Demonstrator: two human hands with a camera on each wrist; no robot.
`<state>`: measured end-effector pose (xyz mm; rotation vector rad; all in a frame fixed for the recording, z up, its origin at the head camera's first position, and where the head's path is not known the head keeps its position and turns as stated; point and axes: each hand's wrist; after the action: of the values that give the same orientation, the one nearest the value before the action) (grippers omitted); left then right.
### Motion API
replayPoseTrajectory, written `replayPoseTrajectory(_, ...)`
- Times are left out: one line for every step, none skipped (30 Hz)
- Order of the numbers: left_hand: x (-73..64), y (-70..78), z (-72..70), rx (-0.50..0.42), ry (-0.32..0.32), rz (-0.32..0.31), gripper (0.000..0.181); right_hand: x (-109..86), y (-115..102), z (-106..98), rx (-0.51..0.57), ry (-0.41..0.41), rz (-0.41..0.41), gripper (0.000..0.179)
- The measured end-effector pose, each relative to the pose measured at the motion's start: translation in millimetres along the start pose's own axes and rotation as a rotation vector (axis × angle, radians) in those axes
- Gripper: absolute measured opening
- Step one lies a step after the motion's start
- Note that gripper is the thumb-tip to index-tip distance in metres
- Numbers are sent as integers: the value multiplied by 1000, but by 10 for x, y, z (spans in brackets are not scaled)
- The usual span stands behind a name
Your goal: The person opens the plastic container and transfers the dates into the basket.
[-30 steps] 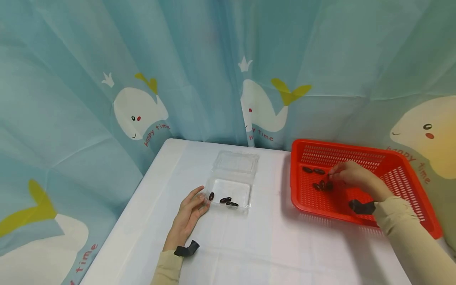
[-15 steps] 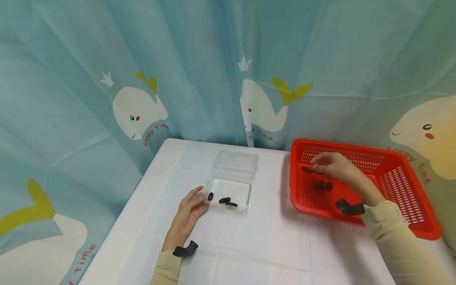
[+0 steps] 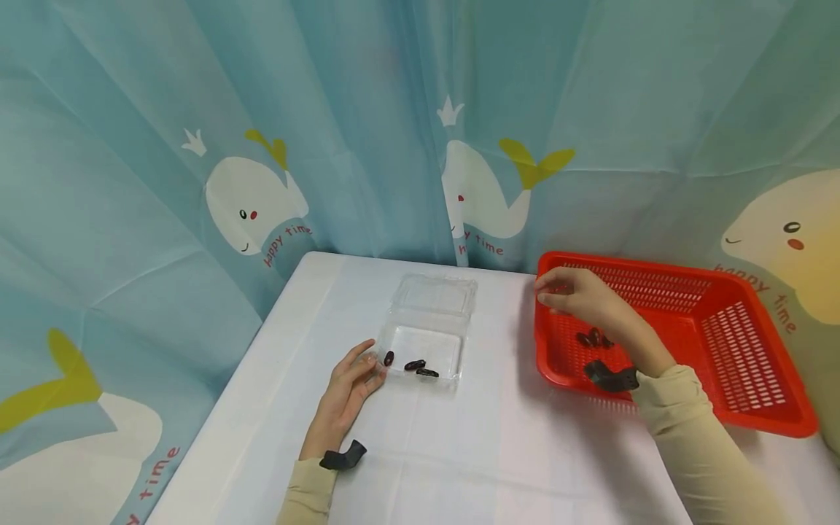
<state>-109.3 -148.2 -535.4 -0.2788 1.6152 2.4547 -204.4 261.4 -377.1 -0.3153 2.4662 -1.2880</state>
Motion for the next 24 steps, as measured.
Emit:
replayPoseTrajectory(1,-1,1,-1,-1,-1,49,4,-14,30,8,3,-4,35)
replayPoseTrajectory(0,-1,2,1,-3,0,50,9,-30,66,22,4,-11,34)
replayPoseTrajectory(0,-1,3,2,-3,-1,50,16,-42,105,31,6,-16,33)
replayPoseTrajectory(0,-1,4,7,-1,-2,50,28,-52,150,43,2,-29,31)
replayPoseTrajectory(0,-1,4,8,1,-3,49,43,-60,197,56,-2,-41,30)
replayPoseTrajectory(0,-2,4,9,3,-3,49,60,-70,246,72,-8,-52,28)
replayPoseTrajectory(0,-2,5,12,4,-4,49,80,-81,295,82,-13,-58,27)
replayPoseTrajectory(-1,-3,6,15,5,-4,49,100,-90,343,90,-21,-71,25)
replayPoseTrajectory(0,-3,7,15,7,-5,48,123,-100,387,92,-29,-78,24)
replayPoseTrajectory(-1,-3,8,13,9,-7,48,148,-108,428,99,-37,-84,23)
replayPoseTrajectory(0,-3,10,13,7,-7,48,171,-118,466,107,-45,-86,22)
replayPoseTrajectory(-1,-3,11,16,6,-8,48,196,-128,500,109,-52,-92,21)
replayPoseTrajectory(-2,-2,13,19,6,-8,48,220,-140,534,114,-61,-96,20)
replayPoseTrajectory(-3,-2,13,18,7,-8,48,244,-148,564,117,-70,-105,20)
replayPoseTrajectory(-3,0,15,17,6,-7,48,267,-157,592,124,-81,-113,19)
replayPoseTrajectory(-3,1,15,16,4,-7,49,285,-162,617,125,-87,-122,19)
replayPoseTrajectory(-2,3,17,18,0,-4,49,302,-170,643,128,-95,-127,18)
replayPoseTrajectory(-1,5,17,19,-3,-2,49,317,-173,668,126,-101,-133,18)
replayPoseTrajectory(1,7,18,20,-7,0,50,331,-174,693,129,-107,-138,19)
replayPoseTrajectory(2,8,18,18,-8,0,50,345,-172,718,124,-114,-144,19)
replayPoseTrajectory(1,9,18,16,-9,0,51,354,-171,746,124,-122,-144,19)
replayPoseTrajectory(0,10,18,15,-8,0,51,365,-169,775,127,-128,-143,19)
replayPoseTrajectory(-2,11,18,13,-6,-1,51,377,-168,809,130,-136,-142,19)
replayPoseTrajectory(-4,10,17,11,-4,-2,51,390,-165,843,132,-143,-144,19)
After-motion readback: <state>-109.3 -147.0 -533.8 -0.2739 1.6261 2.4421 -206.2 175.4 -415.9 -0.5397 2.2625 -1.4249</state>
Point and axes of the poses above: each hand's wrist, its own x-axis towards the middle knuckle, its own z-axis out of the palm, y = z × x, and after that the axes turned 7 degrees about x, right-handed
